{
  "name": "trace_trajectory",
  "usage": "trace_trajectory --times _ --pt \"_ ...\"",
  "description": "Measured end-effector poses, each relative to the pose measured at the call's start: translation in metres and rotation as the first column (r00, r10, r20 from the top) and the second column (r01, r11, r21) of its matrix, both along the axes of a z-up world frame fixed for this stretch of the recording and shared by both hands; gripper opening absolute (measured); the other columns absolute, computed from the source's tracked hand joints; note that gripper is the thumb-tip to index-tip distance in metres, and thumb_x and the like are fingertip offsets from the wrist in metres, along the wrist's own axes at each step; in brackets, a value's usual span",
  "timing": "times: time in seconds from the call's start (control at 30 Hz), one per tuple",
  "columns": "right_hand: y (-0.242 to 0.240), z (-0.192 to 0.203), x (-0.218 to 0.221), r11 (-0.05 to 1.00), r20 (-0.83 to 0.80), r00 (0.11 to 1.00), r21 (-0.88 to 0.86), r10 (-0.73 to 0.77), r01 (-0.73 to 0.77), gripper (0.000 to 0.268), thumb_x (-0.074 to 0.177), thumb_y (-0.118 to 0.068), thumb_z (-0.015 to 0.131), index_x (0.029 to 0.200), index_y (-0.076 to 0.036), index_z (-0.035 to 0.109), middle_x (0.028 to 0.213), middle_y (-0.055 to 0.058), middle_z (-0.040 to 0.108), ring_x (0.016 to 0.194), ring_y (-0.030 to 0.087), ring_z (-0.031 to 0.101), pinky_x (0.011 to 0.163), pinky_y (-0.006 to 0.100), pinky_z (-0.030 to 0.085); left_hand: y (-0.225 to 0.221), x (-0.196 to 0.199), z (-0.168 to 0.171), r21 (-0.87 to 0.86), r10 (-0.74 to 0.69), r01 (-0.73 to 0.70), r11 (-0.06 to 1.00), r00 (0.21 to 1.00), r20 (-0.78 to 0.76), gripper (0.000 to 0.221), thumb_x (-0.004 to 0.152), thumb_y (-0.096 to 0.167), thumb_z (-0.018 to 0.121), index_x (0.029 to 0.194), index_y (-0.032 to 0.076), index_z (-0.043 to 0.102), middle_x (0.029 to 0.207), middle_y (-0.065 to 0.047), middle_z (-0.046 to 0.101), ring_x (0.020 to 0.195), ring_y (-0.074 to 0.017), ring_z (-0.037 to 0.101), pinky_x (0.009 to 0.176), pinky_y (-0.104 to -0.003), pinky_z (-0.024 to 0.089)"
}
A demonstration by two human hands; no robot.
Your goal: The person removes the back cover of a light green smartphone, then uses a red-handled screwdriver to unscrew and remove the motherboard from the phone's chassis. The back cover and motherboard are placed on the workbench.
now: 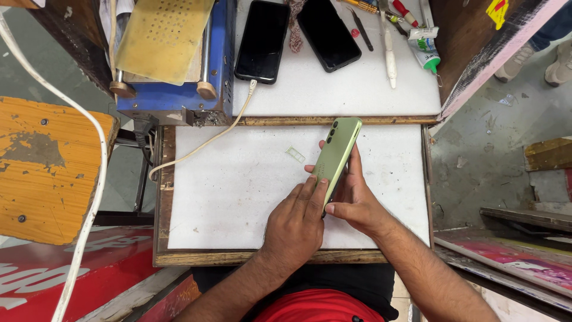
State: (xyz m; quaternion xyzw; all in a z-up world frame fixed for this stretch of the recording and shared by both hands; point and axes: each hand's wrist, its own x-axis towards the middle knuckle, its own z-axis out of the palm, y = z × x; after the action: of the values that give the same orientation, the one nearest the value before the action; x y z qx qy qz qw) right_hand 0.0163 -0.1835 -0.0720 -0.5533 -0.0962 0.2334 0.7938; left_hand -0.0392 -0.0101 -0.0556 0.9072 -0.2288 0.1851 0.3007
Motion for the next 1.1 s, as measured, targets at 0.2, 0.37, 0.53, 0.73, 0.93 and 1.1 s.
trace_trajectory --times 0.2,0.37,0.53,0.73,0.93,1.1 --pt "-0.001 0.0 0.0 1.0 0.026 1.0 -0.03 0.005 -0.004 0.149 0.061 -0.026 0.083 0.16 -0.03 -0.027 0.174 0.019 0.009 0.149 0.045 0.04 0.122 0.067 0.037 -0.001 0.003 -0.008 0.014 0.004 -0.005 1.0 0.999 0.051 0.055 0.093 0.0 0.068 0.144 -0.005 0.048 0.128 -0.032 0.066 0.114 -0.0423 0.071 0.089 -0.046 0.064" --pt "-0.002 -0.001 0.0 0.998 0.035 0.999 -0.061 0.026 -0.024 0.15 0.06 -0.028 0.084 0.159 -0.03 -0.029 0.174 0.019 0.009 0.147 0.044 0.04 0.12 0.068 0.039 0.003 0.001 -0.009 0.01 -0.003 0.003 1.0 0.999 0.032 0.057 0.091 -0.002 0.068 0.143 -0.005 0.047 0.127 -0.033 0.067 0.114 -0.0433 0.071 0.088 -0.046 0.064" --pt "-0.003 -0.002 -0.002 0.995 0.089 0.996 -0.099 0.018 -0.009 0.15 0.067 -0.036 0.088 0.161 -0.028 -0.029 0.176 0.019 0.01 0.15 0.042 0.04 0.122 0.066 0.038 -0.001 -0.001 -0.007 -0.017 0.019 -0.018 1.0 0.999 0.05 0.061 0.089 -0.005 0.067 0.146 -0.005 0.043 0.126 -0.033 0.066 0.115 -0.0438 0.071 0.091 -0.046 0.064" --pt "-0.004 0.001 0.0 0.994 0.088 0.996 -0.111 0.011 -0.001 0.148 0.069 -0.033 0.089 0.161 -0.026 -0.027 0.175 0.018 0.011 0.148 0.039 0.042 0.12 0.063 0.042 -0.001 0.003 -0.006 -0.059 -0.011 0.013 0.998 0.999 0.03 0.064 0.089 -0.007 0.064 0.149 -0.007 0.041 0.13 -0.034 0.064 0.119 -0.0441 0.07 0.096 -0.046 0.063" --pt "-0.004 -0.002 -0.009 0.981 0.311 0.95 -0.183 -0.011 0.071 0.139 0.077 -0.014 0.086 0.163 -0.027 -0.022 0.177 0.02 0.01 0.148 0.036 0.045 0.121 0.057 0.045 0.014 0.006 0.031 -0.152 -0.155 0.119 0.981 0.955 -0.254 0.077 0.073 -0.005 0.064 0.146 -0.01 0.041 0.131 -0.036 0.062 0.118 -0.0461 0.066 0.096 -0.049 0.056" --pt "0.002 -0.013 -0.016 0.848 0.641 0.765 -0.438 0.063 0.297 0.131 0.08 -0.02 0.09 0.165 -0.028 -0.009 0.175 0.025 0.009 0.148 0.035 0.049 0.112 0.049 0.056 0.025 0.021 0.059 -0.167 -0.111 0.045 0.985 0.906 -0.408 0.07 0.083 -0.001 0.065 0.15 -0.003 0.044 0.099 -0.024 0.072 0.088 -0.0388 0.074 0.076 -0.045 0.06"
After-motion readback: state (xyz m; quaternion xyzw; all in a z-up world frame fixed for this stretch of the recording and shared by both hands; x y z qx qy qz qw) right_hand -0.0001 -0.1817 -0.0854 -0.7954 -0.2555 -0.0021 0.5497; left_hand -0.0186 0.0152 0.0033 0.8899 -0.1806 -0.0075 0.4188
